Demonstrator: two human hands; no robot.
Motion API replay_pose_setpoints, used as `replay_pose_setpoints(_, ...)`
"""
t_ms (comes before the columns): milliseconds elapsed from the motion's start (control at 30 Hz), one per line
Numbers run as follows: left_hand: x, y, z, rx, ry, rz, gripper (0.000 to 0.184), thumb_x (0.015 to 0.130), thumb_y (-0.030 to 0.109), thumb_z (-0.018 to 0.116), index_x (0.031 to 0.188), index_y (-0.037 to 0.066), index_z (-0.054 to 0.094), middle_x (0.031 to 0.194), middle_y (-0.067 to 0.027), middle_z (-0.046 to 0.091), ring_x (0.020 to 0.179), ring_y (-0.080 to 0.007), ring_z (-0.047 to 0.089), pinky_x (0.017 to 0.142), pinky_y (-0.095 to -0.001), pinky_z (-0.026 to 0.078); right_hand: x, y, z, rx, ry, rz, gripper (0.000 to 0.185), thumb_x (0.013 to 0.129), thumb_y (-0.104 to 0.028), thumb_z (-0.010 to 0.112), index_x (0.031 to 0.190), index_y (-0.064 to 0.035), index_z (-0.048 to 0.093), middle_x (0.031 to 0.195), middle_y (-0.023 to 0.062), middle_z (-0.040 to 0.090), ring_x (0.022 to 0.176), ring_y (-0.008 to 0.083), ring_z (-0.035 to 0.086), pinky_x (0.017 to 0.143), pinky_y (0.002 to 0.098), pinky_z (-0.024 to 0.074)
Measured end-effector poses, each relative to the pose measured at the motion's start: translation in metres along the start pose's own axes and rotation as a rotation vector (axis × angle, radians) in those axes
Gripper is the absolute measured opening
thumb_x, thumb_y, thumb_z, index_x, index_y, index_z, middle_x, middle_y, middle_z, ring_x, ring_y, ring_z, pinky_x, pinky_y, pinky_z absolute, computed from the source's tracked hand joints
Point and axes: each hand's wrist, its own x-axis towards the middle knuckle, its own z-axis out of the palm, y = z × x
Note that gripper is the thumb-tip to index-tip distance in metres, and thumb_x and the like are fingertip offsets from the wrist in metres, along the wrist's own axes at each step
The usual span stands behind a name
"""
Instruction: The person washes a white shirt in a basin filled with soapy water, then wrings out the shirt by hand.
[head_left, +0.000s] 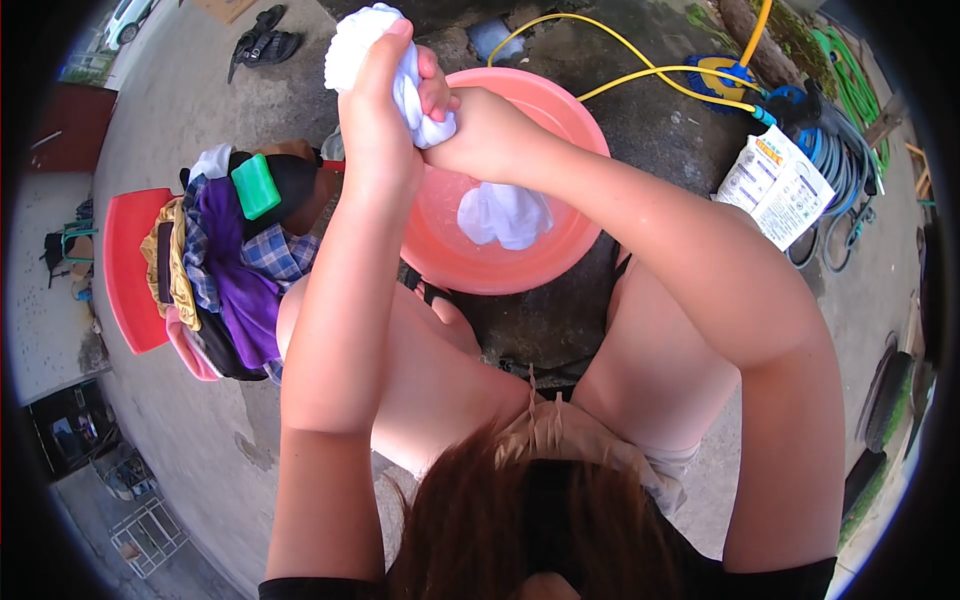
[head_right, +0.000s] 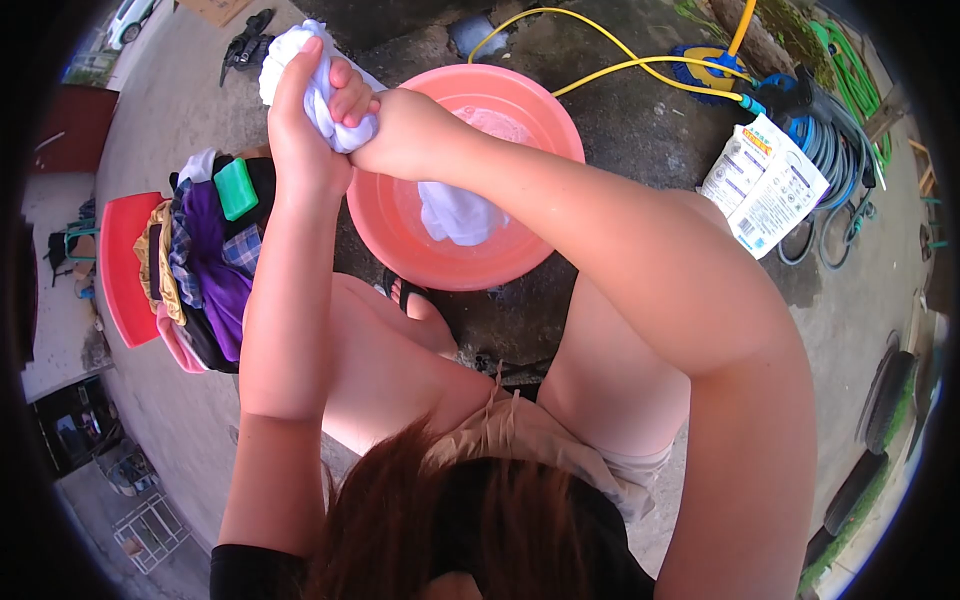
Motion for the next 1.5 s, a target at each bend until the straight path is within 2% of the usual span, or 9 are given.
replay_pose_setpoints(467, -0.006, 0.008, -0.008, -0.104, -0.07, -0.062, 0.034, 0.084, 0.038, 0.054, 0.067, 0.009, 0.046, 0.049, 0.0013, 0.037, 0.048, -0.0111, 0.038, 0.061, -0.0283, 0.037, -0.002, 0.008, -0.014, -0.108, -0.34, 0.12, 0.04, 0.066, -0.018, 0.062, 0.101, 0.0016, 0.058, 0.078, 0.0111, 0.062, 0.075, 0.0209, 0.062, 0.066, 0.0323, 0.0479)
replay_pose_setpoints(567, -0.004, 0.013, -0.01, -0.094, -0.072, -0.041, 0.035, 0.085, 0.038, 0.052, 0.067, 0.009, 0.045, 0.049, 0.0013, 0.036, 0.048, -0.0115, 0.037, 0.062, -0.0288, 0.037, 0.006, 0.023, -0.013, -0.144, -0.339, 0.116, 0.041, 0.067, -0.018, 0.061, 0.103, 0.0009, 0.059, 0.078, 0.0114, 0.062, 0.075, 0.0211, 0.062, 0.067, 0.0323, 0.0481)
replay_pose_setpoints(667, -0.001, 0.019, -0.017, -0.114, -0.086, -0.022, 0.033, 0.087, 0.037, 0.05, 0.067, 0.01, 0.045, 0.049, 0.0016, 0.036, 0.048, -0.0113, 0.037, 0.063, -0.0294, 0.037, 0.005, 0.018, -0.016, -0.119, -0.344, 0.125, 0.025, 0.068, -0.013, 0.058, 0.09, -0.0017, 0.058, 0.076, 0.0063, 0.06, 0.073, 0.0156, 0.059, 0.066, 0.0308, 0.047)
replay_pose_setpoints(767, -0.002, 0.029, -0.022, -0.137, -0.086, 0.007, 0.032, 0.088, 0.035, 0.05, 0.068, 0.01, 0.045, 0.049, 0.0023, 0.035, 0.048, -0.011, 0.035, 0.064, -0.029, 0.037, 0.01, 0.042, -0.014, -0.238, -0.295, 0.023, 0.025, 0.07, -0.015, 0.059, 0.09, -0.0014, 0.058, 0.078, 0.0062, 0.061, 0.073, 0.016, 0.059, 0.07, 0.0311, 0.0477)
replay_pose_setpoints(867, -0.002, 0.041, -0.035, -0.213, -0.134, 0.011, 0.031, 0.088, 0.034, 0.05, 0.068, 0.011, 0.044, 0.049, 0.0034, 0.035, 0.048, -0.0098, 0.034, 0.065, -0.0281, 0.037, 0.009, 0.049, -0.02, -0.203, -0.341, 0.1, 0.028, 0.071, -0.016, 0.06, 0.094, -0.0009, 0.059, 0.081, 0.007, 0.063, 0.075, 0.0165, 0.06, 0.073, 0.0305, 0.0482)
replay_pose_setpoints(1167, -0.004, 0.054, -0.056, -0.303, -0.2, 0.012, 0.029, 0.089, 0.031, 0.049, 0.07, 0.011, 0.044, 0.051, 0.0048, 0.035, 0.049, -0.0084, 0.036, 0.065, -0.0276, 0.036, 0.004, 0.048, -0.037, -0.172, -0.204, 0.235, 0.037, 0.072, -0.015, 0.064, 0.106, -0.0019, 0.059, 0.087, 0.0073, 0.064, 0.081, 0.0147, 0.061, 0.075, 0.0294, 0.0484)
replay_pose_setpoints(1300, -0.005, 0.058, -0.062, -0.386, -0.188, -0.021, 0.026, 0.089, 0.029, 0.049, 0.072, 0.01, 0.045, 0.053, 0.005, 0.037, 0.052, -0.0081, 0.038, 0.066, -0.0277, 0.037, 0.018, 0.042, -0.044, -0.181, -0.011, 0.083, 0.033, 0.073, -0.009, 0.061, 0.104, -0.0003, 0.056, 0.09, 0.007, 0.061, 0.082, 0.0143, 0.06, 0.073, 0.0295, 0.047)
replay_pose_setpoints(1400, -0.002, 0.055, -0.07, -0.474, -0.226, -0.08, 0.022, 0.088, 0.027, 0.051, 0.076, 0.008, 0.047, 0.057, 0.0044, 0.041, 0.055, -0.009, 0.042, 0.068, -0.0291, 0.039, 0.021, 0.032, -0.047, 0.058, 0.074, 0.014, 0.032, 0.074, -0.004, 0.058, 0.106, -0.0011, 0.056, 0.094, 0.0067, 0.061, 0.084, 0.0156, 0.059, 0.075, 0.0294, 0.0463)
replay_pose_setpoints(1500, 0.0, 0.046, -0.067, -0.364, -0.061, -0.098, 0.022, 0.085, 0.024, 0.052, 0.088, 0.002, 0.053, 0.065, 0.0006, 0.047, 0.063, -0.0134, 0.049, 0.071, -0.0321, 0.043, 0.017, 0.014, -0.048, 0.246, 0.172, 0.0, 0.037, 0.075, -0.001, 0.056, 0.111, -0.0006, 0.056, 0.1, 0.0098, 0.063, 0.091, 0.0184, 0.062, 0.078, 0.0312, 0.0494)
